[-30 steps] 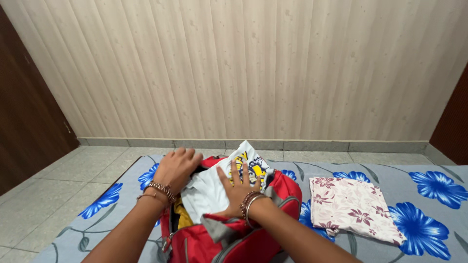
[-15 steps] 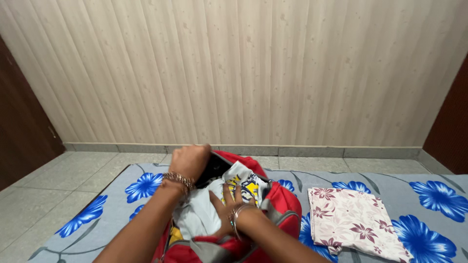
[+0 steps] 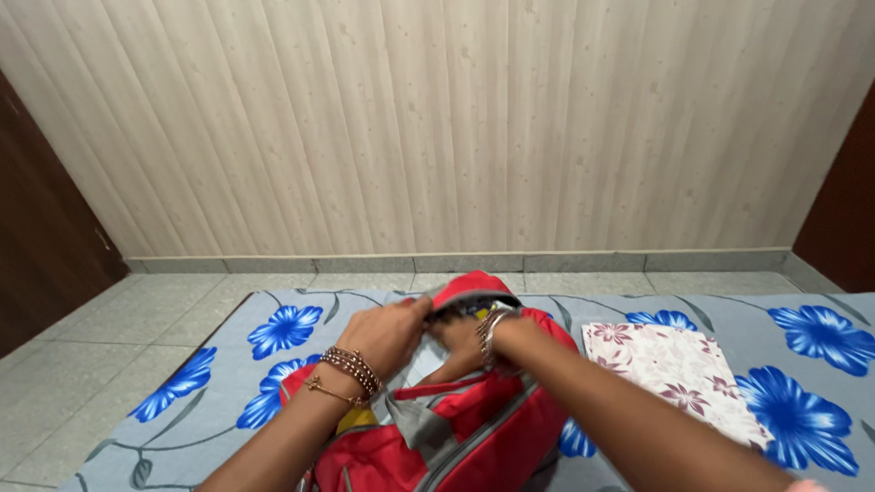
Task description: The person packs clothes into a red bag, including folding and placing items one at a time and then closing the zipper.
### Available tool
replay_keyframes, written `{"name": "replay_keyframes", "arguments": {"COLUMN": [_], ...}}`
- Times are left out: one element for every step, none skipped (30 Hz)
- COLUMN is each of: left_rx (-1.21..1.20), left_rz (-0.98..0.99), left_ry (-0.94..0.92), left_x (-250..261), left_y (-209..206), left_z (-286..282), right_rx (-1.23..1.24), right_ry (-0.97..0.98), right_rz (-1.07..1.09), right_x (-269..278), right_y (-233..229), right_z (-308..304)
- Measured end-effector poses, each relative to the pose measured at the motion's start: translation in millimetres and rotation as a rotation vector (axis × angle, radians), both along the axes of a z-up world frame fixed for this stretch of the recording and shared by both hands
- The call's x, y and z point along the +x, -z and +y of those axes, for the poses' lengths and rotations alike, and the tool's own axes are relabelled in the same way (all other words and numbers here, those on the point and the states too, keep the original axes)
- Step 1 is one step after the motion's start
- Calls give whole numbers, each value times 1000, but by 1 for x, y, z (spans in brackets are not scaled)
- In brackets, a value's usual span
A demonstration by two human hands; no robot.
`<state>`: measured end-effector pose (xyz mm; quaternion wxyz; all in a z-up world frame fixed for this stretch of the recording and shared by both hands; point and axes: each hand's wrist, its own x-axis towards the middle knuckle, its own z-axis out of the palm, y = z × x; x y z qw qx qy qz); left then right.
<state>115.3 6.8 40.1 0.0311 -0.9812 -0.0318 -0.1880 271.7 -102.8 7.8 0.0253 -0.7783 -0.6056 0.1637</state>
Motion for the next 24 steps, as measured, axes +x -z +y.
{"name": "replay_keyframes", "arguments": {"left_rx": [-2, 15, 33, 54, 84, 116, 148, 93, 39, -16, -21, -25, -28, 1, 31, 58, 27, -1, -28, -32, -36, -41, -19, 7], "left_rz": [-88, -87, -88, -84, 13, 106, 198, 259, 319, 378, 418, 457, 495, 532, 568, 603, 637, 669, 702, 718, 734, 753, 728, 703], "left_ry": [47, 85, 123, 165, 87, 7, -76, -153, -231, -306, -323, -345, -366, -350, -333, -314, -318, -317, -315, -330, -345, -360, -348, -332], "left_x": [0, -1, -2, -3, -5, -6, -8, -11, -12, -10, -5, 0, 5, 15, 25, 33, 38, 44, 49, 54, 56, 56, 53, 55], "left_y": [0, 4, 8, 12, 16, 18, 19, 18, 16, 14, 14, 13, 14, 14, 13, 13, 14, 12, 9, 8, 5, 3, -1, -6], "left_z": [-1, -5, -12, -20, -30, -40, -49, -52, -53, -54, -53, -49, -44, -37, -30, -24, -19, -15, -13, -13, -14, -16, -20, -29], "right_rx": [37, -28, -92, -154, -176, -197, -218, -192, -167, -142, -137, -129, -121, -84, -47, -13, 13, 39, 66, 121, 176, 232, 249, 270], "right_ry": [-53, 12, 77, 145, 138, 128, 119, 126, 134, 144, 161, 175, 189, 212, 235, 259, 244, 234, 224, 179, 134, 89, 39, -5], "right_rz": [15, -45, -106, -162, -168, -175, -182, -189, -196, -206, -177, -149, -122, -90, -59, -30, -26, -22, -19, 11, 41, 74, 173, 274], "right_x": [4, 7, 12, 13, 13, 16, 19, 20, 18, 20, 25, 29, 32, 36, 39, 42, 43, 43, 42, 44, 49, 53, 60, 68], "right_y": [-9, -16, -22, -23, -21, -19, -15, -8, 0, 8, 15, 22, 29, 36, 43, 48, 51, 52, 51, 49, 43, 36, 28, 17], "right_z": [-10, -18, -26, -33, -36, -36, -36, -31, -22, -17, -16, -12, -9, -8, -10, -14, -16, -18, -22, -31, -40, -52, -66, -83]}}
